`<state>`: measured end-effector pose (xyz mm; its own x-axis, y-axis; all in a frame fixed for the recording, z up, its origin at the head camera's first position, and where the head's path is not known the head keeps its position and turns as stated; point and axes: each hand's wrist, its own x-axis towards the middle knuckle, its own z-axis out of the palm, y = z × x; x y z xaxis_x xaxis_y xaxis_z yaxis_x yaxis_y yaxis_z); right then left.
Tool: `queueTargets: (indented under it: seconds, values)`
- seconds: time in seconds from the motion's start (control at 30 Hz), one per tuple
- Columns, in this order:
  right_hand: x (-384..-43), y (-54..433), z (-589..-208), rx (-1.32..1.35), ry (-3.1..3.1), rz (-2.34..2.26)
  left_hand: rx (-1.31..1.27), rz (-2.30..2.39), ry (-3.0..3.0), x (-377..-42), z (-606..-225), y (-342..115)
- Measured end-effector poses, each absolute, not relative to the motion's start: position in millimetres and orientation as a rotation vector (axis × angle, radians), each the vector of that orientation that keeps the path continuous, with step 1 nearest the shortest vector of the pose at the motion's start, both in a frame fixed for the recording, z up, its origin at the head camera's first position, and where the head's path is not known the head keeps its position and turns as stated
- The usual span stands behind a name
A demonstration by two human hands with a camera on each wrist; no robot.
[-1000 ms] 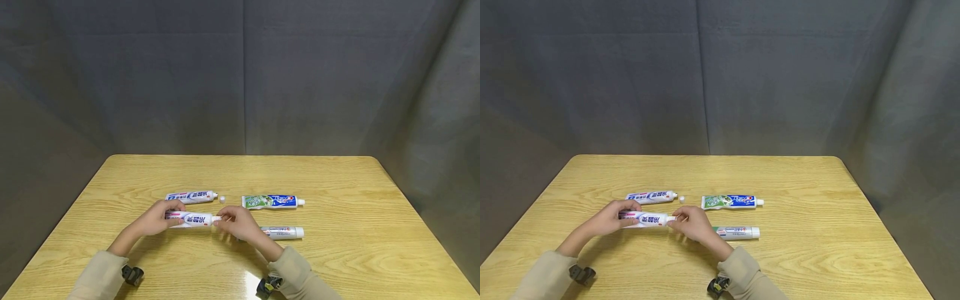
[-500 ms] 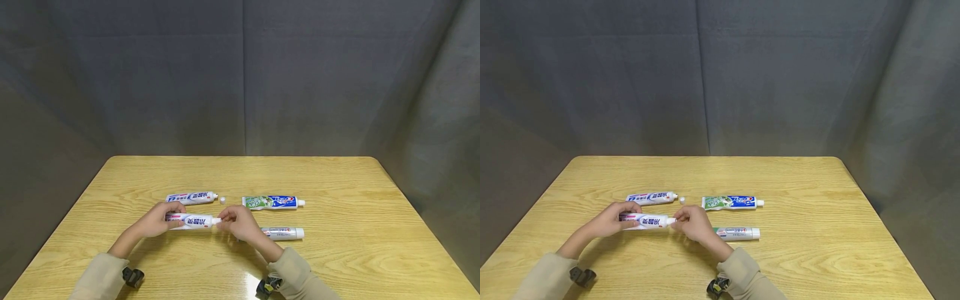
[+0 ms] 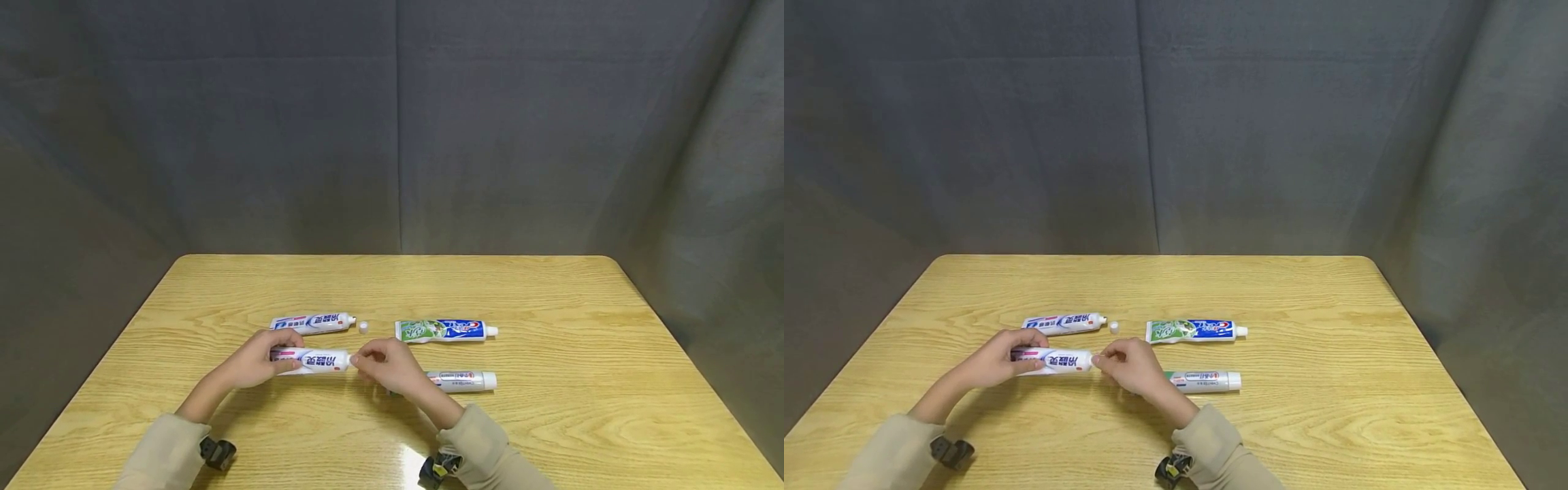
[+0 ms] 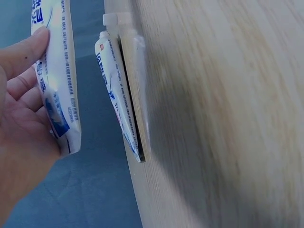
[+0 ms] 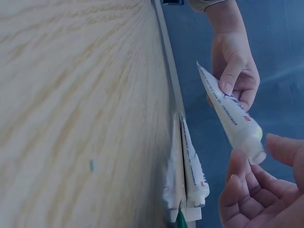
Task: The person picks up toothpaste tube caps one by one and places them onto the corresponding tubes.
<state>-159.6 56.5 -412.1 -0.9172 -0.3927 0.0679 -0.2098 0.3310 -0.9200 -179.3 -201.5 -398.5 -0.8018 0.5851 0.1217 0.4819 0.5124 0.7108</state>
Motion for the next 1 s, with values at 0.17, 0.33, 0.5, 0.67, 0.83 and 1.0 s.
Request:
queueTargets:
  seconds: [0.17, 0.33, 0.5, 0.67, 0.83, 1.0]
  values:
    - [-159, 56, -412, -0.568, 2.397, -1.687, 0.916, 1.165, 2.619, -179, -401, -202]
    - [-158, 56, -410, -0.536, 2.405, -1.68, 0.916, 1.179, 2.6, -180, -404, -203]
    - [-158, 56, -408, -0.503, 2.389, -1.716, 0.91, 1.173, 2.596, -180, -403, -202]
    - [-158, 55, -409, -0.477, 2.372, -1.734, 0.936, 1.173, 2.603, -180, -404, -200]
    - [-159, 55, -411, -0.473, 2.42, -1.697, 0.976, 1.156, 2.622, -181, -407, -200]
    - [-160, 54, -409, -0.478, 2.426, -1.693, 1.019, 1.139, 2.647, -182, -411, -200]
